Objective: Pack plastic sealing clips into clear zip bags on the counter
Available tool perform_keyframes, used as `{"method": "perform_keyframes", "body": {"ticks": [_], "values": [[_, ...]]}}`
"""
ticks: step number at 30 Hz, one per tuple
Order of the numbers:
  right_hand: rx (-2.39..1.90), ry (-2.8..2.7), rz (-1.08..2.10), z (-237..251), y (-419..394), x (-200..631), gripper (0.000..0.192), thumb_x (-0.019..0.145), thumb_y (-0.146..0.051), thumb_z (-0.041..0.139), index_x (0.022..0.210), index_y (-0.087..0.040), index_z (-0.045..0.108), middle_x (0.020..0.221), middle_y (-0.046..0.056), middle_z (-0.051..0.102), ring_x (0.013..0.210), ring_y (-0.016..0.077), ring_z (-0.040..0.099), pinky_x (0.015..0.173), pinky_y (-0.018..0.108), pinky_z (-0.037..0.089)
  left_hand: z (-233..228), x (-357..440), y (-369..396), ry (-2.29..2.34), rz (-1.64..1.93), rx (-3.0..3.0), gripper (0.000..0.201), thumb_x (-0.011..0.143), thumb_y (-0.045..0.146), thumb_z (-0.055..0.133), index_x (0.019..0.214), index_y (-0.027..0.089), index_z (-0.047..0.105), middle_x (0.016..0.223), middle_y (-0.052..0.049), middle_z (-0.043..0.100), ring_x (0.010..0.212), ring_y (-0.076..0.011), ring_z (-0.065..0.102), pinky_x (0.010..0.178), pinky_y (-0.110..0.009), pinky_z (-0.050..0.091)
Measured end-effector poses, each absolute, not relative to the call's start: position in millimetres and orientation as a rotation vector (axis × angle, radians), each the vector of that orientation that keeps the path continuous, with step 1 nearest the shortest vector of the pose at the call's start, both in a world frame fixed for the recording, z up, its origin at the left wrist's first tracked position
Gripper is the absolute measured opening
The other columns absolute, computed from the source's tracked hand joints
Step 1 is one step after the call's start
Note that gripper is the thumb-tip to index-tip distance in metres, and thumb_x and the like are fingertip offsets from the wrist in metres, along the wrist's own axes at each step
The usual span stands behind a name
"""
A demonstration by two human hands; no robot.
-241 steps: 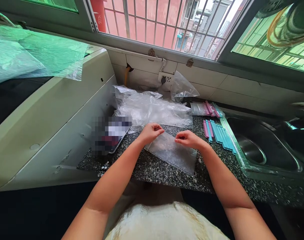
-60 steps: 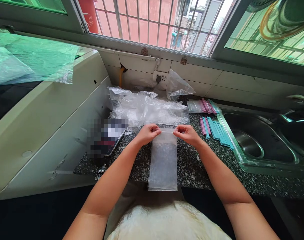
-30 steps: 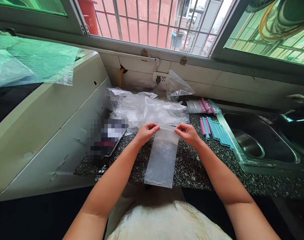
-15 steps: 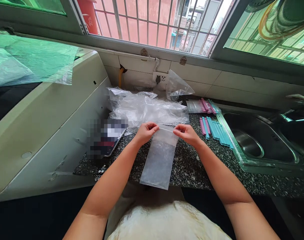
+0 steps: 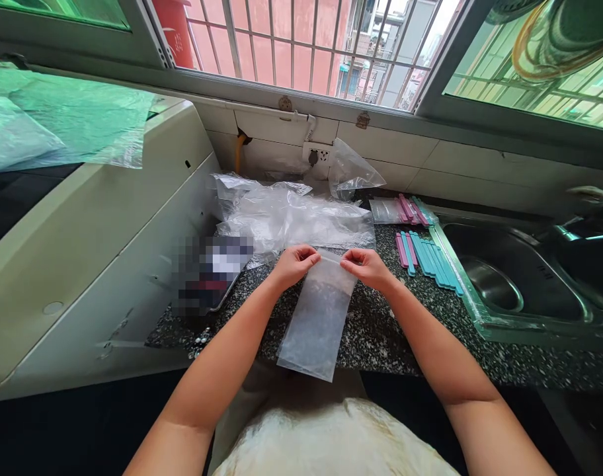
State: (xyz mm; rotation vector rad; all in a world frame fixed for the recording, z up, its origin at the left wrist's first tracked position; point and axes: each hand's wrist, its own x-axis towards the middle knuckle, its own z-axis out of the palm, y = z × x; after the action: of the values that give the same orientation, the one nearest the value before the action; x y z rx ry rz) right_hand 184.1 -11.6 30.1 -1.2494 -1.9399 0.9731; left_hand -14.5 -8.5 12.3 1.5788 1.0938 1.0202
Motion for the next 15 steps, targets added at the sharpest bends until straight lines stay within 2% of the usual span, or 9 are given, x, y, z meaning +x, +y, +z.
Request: {"method": "perform_keyframes", "body": {"ticks": [6, 15], "values": [[-1.228, -1.864, 0.95, 33.3, -11.1, 188.3, 0.025, 0.069, -0.039, 0.058, 0.063, -0.015, 0.055, 0.059, -0.001, 0.051, 0.054, 0.0091, 0.042, 0.05, 0.023, 0.034, 8.5, -13.5, -7.5, 1.055, 0.949, 1.523, 0.031, 0.068, 0.042, 0.056, 0.07, 0.012, 0.061, 0.061, 0.0, 0.056, 0.059, -0.0108, 0.047, 0.058, -0.023, 0.036], [-1.234, -1.82, 0.955, 27.3, -5.7, 191.0, 0.026, 0.069, -0.04, 0.059, 0.064, -0.015, 0.056, 0.057, -0.002, 0.051, 0.054, 0.0085, 0.042, 0.051, 0.022, 0.034, 11.8, -13.7, -8.7, 1.057, 0.975, 1.533, 0.023, 0.064, 0.036, 0.057, 0.06, 0.014, 0.056, 0.058, 0.0, 0.053, 0.059, -0.0111, 0.046, 0.058, -0.023, 0.037]]}}
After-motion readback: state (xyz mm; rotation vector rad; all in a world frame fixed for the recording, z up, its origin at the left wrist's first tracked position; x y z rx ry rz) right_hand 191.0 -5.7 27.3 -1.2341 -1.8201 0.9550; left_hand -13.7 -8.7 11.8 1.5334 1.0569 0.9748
